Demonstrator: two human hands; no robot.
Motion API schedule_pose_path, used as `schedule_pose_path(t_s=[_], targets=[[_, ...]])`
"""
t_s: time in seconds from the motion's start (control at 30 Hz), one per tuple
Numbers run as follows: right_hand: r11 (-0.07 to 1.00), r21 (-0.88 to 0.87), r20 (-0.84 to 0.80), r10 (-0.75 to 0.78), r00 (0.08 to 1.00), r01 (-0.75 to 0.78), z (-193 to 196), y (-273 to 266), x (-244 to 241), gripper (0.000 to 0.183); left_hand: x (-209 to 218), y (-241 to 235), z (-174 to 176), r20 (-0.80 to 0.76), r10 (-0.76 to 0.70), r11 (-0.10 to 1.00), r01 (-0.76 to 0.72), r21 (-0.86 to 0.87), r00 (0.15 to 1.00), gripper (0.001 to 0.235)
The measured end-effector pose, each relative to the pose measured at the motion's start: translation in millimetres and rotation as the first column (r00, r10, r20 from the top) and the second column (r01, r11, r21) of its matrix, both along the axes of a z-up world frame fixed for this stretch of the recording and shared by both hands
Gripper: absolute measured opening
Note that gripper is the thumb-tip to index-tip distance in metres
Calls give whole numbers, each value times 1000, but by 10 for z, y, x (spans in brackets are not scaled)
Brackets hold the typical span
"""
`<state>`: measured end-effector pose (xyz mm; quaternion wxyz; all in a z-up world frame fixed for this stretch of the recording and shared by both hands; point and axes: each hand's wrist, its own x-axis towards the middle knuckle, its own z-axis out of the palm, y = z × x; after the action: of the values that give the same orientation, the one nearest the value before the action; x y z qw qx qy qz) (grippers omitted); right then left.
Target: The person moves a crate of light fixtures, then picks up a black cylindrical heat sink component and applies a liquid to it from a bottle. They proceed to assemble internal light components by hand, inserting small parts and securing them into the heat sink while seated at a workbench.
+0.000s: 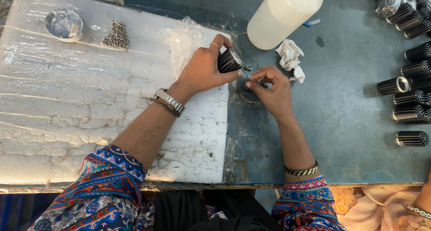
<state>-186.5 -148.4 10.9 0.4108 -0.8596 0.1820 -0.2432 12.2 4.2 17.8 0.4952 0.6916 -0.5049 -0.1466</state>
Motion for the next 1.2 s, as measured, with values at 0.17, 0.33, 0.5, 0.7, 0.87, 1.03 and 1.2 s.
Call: schedule_pose_path(t_s=[0.17,0.33,0.5,0.7,0.87,1.03,1.2], targets=[[994,98,-83,-50,995,58,-20,54,52,15,14,-31,-78,88,24,996,-16,-90,996,66],[999,-46,14,24,1000,-23,127,148,67,16,-1,-17,-109,105,50,988,-34,-150,993,64],[998,-66,60,3,998,1,66,91,54,10,-7,-20,-46,128,85,982,-61,-179,988,67],[999,38,19,7,1000,-8,82,122,55,14,-1,-17,61,-1,72,997,-72,4,997,64],[1000,7,89,28,996,-29,94,128,67,12,4,-30,23,32,58,998,-59,27,998,59],[987,146,-2,-68,998,67,56,122,87,12,13,-44,7,57,49,996,-53,77,997,62],[995,89,-38,-52,998,56,43,119,84,16,13,-39,5,67,43,997,-47,66,997,62]])
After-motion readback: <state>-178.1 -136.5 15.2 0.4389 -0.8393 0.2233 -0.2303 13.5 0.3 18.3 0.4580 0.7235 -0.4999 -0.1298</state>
